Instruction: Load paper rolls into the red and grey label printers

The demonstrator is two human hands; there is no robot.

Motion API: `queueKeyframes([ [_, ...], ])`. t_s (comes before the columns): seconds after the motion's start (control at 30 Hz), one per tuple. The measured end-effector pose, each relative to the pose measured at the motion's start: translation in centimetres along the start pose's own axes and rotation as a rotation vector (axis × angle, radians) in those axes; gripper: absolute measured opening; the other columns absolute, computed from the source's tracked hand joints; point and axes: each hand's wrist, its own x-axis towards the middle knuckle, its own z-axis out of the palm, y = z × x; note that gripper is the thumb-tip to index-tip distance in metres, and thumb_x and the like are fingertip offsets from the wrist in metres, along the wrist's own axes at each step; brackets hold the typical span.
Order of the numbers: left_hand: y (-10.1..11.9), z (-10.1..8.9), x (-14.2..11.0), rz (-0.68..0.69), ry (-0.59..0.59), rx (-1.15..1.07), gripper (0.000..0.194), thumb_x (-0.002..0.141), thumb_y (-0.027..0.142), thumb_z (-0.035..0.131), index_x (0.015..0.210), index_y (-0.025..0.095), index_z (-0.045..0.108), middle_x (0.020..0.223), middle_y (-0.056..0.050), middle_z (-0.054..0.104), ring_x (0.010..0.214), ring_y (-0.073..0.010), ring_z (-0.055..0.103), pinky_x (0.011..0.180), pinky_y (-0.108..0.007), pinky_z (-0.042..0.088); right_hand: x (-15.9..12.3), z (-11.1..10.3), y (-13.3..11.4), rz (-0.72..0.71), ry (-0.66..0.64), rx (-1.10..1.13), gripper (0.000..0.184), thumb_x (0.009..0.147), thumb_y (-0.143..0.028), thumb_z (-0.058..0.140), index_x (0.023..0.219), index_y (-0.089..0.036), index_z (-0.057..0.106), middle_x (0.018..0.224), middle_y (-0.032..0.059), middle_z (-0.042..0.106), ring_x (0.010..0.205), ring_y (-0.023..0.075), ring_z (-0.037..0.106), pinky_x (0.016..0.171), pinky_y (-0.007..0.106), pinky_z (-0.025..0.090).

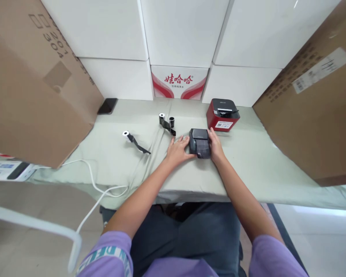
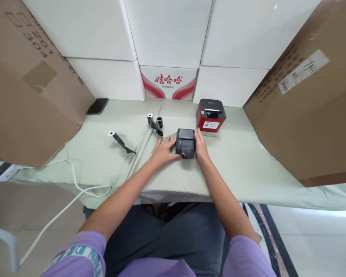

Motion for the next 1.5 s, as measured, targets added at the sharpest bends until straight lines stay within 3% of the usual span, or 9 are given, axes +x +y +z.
queueKeyframes([
  [0.23,0.0,-0.1,-0.2,0.002,0.008,-0.021,0.092,0.084,0.057,0.080,0.162,0.023,0.042,0.165,-0.012,0.049,0.160,-0.0337,0.036,0.134,-0.062,0.011,-2.3,0.7,-1.3,-0.116,0.237,-0.041,0.034,0.088,-0.044,0.055,0.108,-0.021,0.068,0.121,0.0107,0.078,0.119,0.0221,0.073,0.108,0.041,0.054],
  [0.47,0.0,-0.1,-0.2,0.006,0.024,-0.041,0.088,0.084,0.048,0.081,0.160,0.025,0.045,0.164,-0.009,0.050,0.159,-0.0351,0.038,0.135,-0.062,0.013,-0.4,-0.5,-3.1,-0.174,-0.013,-0.182,0.046,0.092,-0.054,0.057,0.128,-0.027,0.069,0.151,0.0077,0.065,0.144,0.0217,0.057,0.122,0.043,0.040],
  [0.73,0.2,-0.4,-0.3,-0.014,0.002,-0.056,0.085,0.085,0.047,0.080,0.160,0.027,0.046,0.165,-0.009,0.050,0.160,-0.0311,0.037,0.136,-0.059,0.011,3.4,-1.1,-5.6,-0.311,-0.256,-0.937,0.012,0.079,-0.030,0.076,0.086,-0.026,0.086,0.117,0.0100,0.077,0.136,0.0378,0.058,0.123,0.058,0.034],
  [0.93,0.1,-0.4,-0.3,-0.016,0.010,-0.093,0.087,0.083,0.050,0.081,0.160,0.028,0.046,0.166,-0.008,0.049,0.160,-0.0300,0.037,0.135,-0.057,0.011,4.7,1.3,-6.3,-0.069,-0.298,-1.253,0.026,0.062,-0.027,0.094,0.087,-0.026,0.088,0.122,0.0160,0.061,0.139,0.0479,0.041,0.122,0.063,0.028],
  [1.0,0.1,-0.4,-0.3,-0.015,0.010,-0.092,0.089,0.083,0.052,0.082,0.160,0.028,0.045,0.165,-0.009,0.049,0.160,-0.0304,0.037,0.135,-0.057,0.012,4.9,1.5,-6.8,-0.025,-0.310,-1.255,0.028,0.059,-0.022,0.095,0.085,-0.025,0.087,0.120,0.0145,0.057,0.136,0.0478,0.042,0.121,0.063,0.029],
  [1.1,0.2,-0.3,-0.3,-0.015,0.020,-0.078,0.089,0.083,0.052,0.082,0.160,0.029,0.045,0.165,-0.009,0.050,0.159,-0.0306,0.038,0.135,-0.057,0.014,4.5,0.9,-8.6,-0.154,-0.269,-1.195,0.032,0.059,-0.017,0.091,0.090,-0.023,0.083,0.123,0.0137,0.055,0.133,0.0444,0.044,0.118,0.061,0.032],
  [1.23,0.0,-0.1,-0.1,-0.008,0.026,-0.086,0.090,0.081,0.051,0.084,0.160,0.028,0.046,0.164,-0.009,0.051,0.158,-0.0312,0.040,0.135,-0.057,0.015,2.4,1.1,-11.7,-0.322,-0.284,-0.800,0.031,0.062,-0.016,0.084,0.090,-0.022,0.071,0.105,0.0069,0.063,0.110,0.0310,0.056,0.108,0.052,0.044],
  [1.37,-0.3,0.2,0.3,-0.045,0.027,-0.116,0.097,0.076,0.061,0.085,0.158,0.026,0.049,0.163,-0.010,0.053,0.158,-0.0341,0.039,0.135,-0.054,0.021,-0.3,4.7,-13.2,-0.209,-0.448,-0.310,0.042,0.067,-0.022,0.079,0.105,-0.026,0.063,0.095,0.0004,0.068,0.090,0.0219,0.063,0.088,0.038,0.052],
  [1.5,-0.2,0.1,0.7,-0.047,-0.042,-0.101,0.101,0.078,0.063,0.083,0.162,0.025,0.042,0.167,-0.011,0.047,0.160,-0.0337,0.036,0.135,-0.058,0.017,-1.1,9.8,-12.1,-0.267,-0.638,-0.267,0.047,0.071,-0.024,0.071,0.117,-0.027,0.060,0.101,0.0000,0.071,0.092,0.0214,0.065,0.083,0.035,0.052],
])
